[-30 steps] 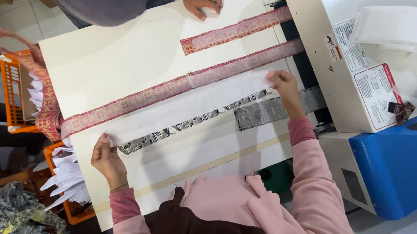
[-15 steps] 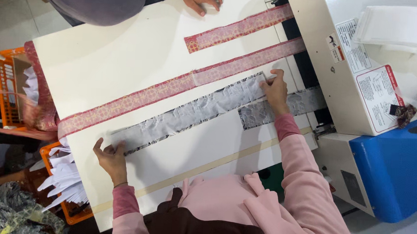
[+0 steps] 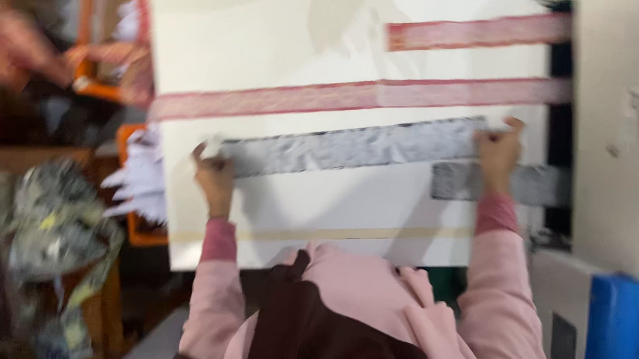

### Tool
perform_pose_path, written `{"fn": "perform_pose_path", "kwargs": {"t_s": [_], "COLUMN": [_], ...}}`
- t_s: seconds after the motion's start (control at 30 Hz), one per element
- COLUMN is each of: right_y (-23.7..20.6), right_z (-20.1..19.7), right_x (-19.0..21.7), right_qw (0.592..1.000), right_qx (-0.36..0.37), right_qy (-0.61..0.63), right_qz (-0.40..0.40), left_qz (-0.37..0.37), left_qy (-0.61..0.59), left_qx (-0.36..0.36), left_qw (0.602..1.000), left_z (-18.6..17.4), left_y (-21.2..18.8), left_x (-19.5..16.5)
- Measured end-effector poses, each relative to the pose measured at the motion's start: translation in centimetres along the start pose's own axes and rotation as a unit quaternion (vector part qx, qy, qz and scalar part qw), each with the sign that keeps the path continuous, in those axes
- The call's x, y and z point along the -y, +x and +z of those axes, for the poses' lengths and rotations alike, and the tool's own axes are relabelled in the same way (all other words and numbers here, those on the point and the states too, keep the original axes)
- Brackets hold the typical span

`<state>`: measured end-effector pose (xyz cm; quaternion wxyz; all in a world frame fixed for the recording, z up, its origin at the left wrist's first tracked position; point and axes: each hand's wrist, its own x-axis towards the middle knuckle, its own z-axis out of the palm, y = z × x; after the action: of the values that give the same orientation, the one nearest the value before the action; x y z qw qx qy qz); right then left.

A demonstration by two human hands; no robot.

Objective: The person places patterned paper strips onto a white sheet on a table, then inserts the sheet into a machine. The person repeats this process multiple times, handling the paper and operating the machine.

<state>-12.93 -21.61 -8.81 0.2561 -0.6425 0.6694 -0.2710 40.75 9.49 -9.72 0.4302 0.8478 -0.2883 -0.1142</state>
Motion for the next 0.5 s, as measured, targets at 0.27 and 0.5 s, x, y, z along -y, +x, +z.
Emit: {"fn": "perform_pose_path", "kwargs": {"t_s": [0.27, 0.5], "right_y": [1.6, 1.8], "right_z": [0.6, 1.2], "right_x": [-0.9, -0.8], "right_qw": [0.995, 0.992], "right_qx": [-0.015, -0.017], "right_qy": [-0.095, -0.121], "right_qz": [-0.016, 0.003], "left_qz": [-0.025, -0.062], "left_qy": [-0.011, -0.018], "left_qx": [-0.016, 0.006], "left_qw": [1.0, 0.998], "left_z": [1.1, 0.1], "left_y": [1.4, 2.0], "left_x": [-0.6, -2.4]}}
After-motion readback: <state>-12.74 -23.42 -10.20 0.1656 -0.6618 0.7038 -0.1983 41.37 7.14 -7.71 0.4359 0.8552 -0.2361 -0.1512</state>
